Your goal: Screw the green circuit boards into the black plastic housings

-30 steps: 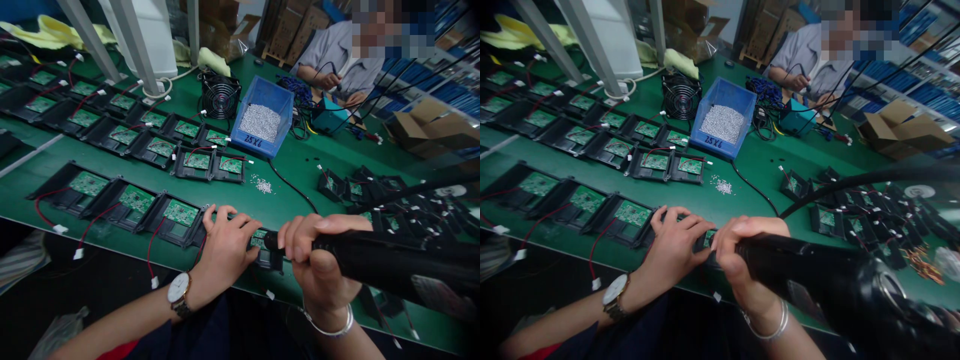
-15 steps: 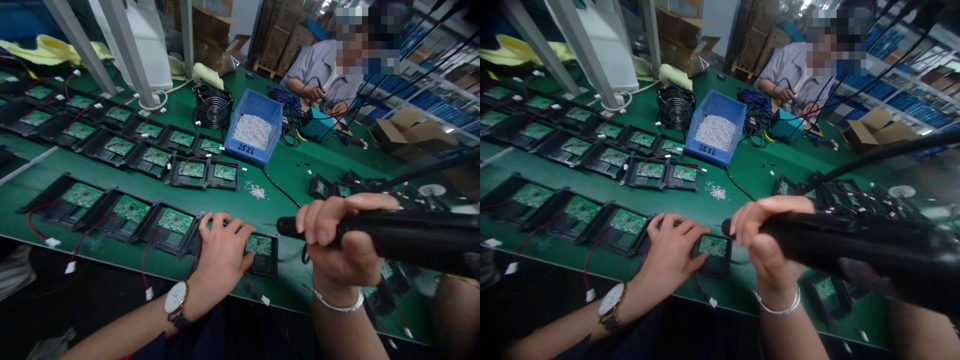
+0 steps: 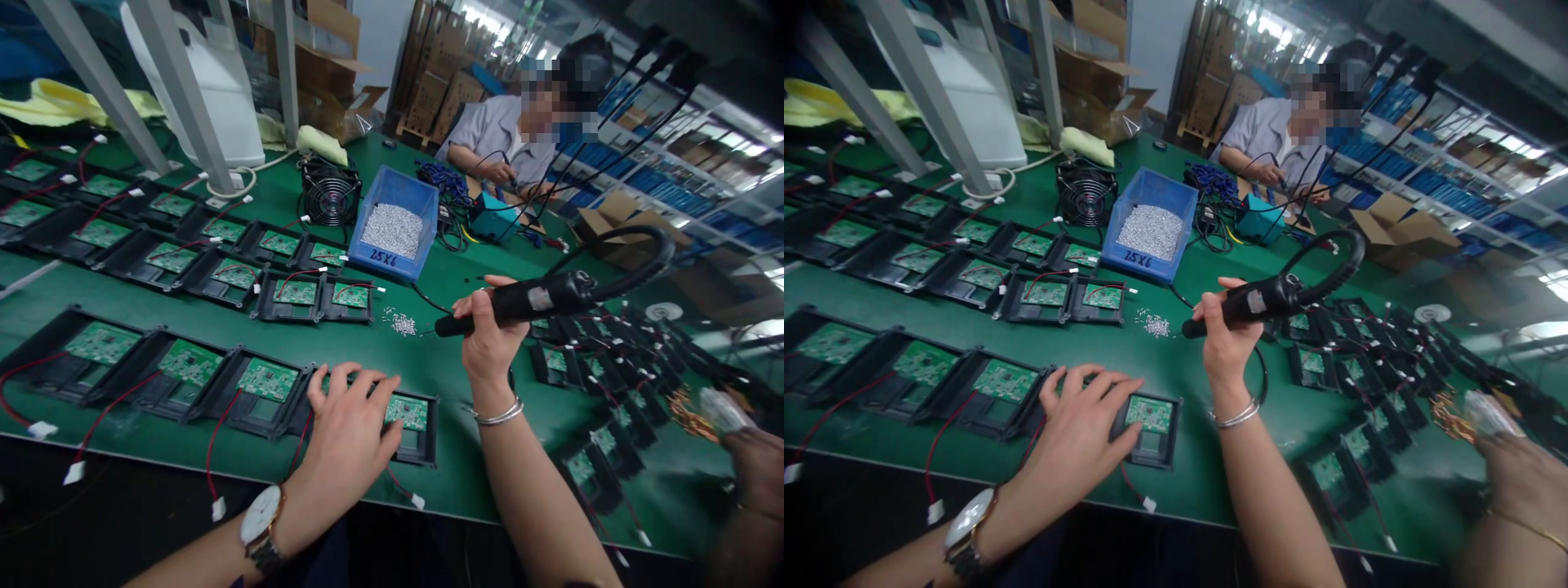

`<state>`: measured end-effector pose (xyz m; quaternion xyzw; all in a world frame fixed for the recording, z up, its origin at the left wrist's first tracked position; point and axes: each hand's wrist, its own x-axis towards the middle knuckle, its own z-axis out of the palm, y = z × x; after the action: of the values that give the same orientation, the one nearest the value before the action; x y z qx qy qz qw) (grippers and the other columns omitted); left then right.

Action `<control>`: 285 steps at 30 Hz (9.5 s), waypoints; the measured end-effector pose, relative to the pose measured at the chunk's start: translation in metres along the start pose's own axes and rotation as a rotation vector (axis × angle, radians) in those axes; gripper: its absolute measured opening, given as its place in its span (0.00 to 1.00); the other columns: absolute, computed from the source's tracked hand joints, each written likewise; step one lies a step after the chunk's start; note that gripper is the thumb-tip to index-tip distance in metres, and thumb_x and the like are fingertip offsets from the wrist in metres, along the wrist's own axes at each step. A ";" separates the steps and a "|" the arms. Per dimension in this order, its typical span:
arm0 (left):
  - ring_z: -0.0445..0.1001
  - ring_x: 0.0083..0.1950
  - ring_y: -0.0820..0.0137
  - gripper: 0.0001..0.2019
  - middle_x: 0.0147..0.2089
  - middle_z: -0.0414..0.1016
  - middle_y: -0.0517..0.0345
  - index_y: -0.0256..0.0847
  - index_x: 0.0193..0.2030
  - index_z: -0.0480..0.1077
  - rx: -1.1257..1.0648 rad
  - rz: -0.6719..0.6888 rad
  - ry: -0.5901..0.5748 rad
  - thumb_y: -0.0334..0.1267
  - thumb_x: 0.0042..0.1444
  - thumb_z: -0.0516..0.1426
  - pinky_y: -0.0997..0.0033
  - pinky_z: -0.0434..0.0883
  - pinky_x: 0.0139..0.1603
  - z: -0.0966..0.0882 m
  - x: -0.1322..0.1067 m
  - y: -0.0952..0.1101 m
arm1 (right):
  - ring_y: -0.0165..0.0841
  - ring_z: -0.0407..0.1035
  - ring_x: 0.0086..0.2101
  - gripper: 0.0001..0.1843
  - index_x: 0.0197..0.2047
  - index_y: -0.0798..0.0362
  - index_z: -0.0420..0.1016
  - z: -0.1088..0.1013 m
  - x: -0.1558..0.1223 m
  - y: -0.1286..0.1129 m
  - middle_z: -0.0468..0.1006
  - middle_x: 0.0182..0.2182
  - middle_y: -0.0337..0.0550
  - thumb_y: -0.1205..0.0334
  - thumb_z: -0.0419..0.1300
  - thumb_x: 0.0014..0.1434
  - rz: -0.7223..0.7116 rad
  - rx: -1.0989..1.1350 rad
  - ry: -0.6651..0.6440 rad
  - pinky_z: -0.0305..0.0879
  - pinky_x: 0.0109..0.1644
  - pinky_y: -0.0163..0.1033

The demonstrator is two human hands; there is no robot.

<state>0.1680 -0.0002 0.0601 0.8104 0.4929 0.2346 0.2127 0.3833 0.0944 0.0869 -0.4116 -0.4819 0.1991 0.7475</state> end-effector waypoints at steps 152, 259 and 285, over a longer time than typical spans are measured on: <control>0.69 0.63 0.51 0.03 0.55 0.87 0.63 0.55 0.46 0.83 -0.160 0.065 0.267 0.42 0.73 0.65 0.44 0.57 0.63 -0.040 -0.002 -0.026 | 0.26 0.58 0.18 0.14 0.46 0.43 0.85 0.037 -0.033 -0.126 0.63 0.20 0.26 0.48 0.78 0.61 0.126 0.419 -0.114 0.64 0.28 0.41; 0.78 0.54 0.57 0.05 0.46 0.89 0.64 0.55 0.43 0.87 -0.306 0.023 0.340 0.37 0.67 0.71 0.49 0.61 0.59 -0.030 0.001 -0.010 | 0.25 0.59 0.19 0.18 0.42 0.42 0.84 0.024 -0.033 -0.133 0.68 0.20 0.24 0.45 0.81 0.55 0.200 0.372 -0.035 0.68 0.31 0.37; 0.73 0.59 0.48 0.32 0.60 0.82 0.49 0.44 0.68 0.76 -0.048 0.006 -0.079 0.39 0.58 0.76 0.44 0.75 0.59 0.002 -0.015 -0.013 | 0.28 0.67 0.21 0.18 0.53 0.44 0.80 0.018 -0.079 -0.105 0.74 0.24 0.27 0.52 0.76 0.64 0.166 0.284 -0.302 0.72 0.33 0.42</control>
<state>0.1539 -0.0078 0.0483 0.8153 0.4757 0.2149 0.2508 0.3206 -0.0139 0.1310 -0.3057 -0.5199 0.3852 0.6985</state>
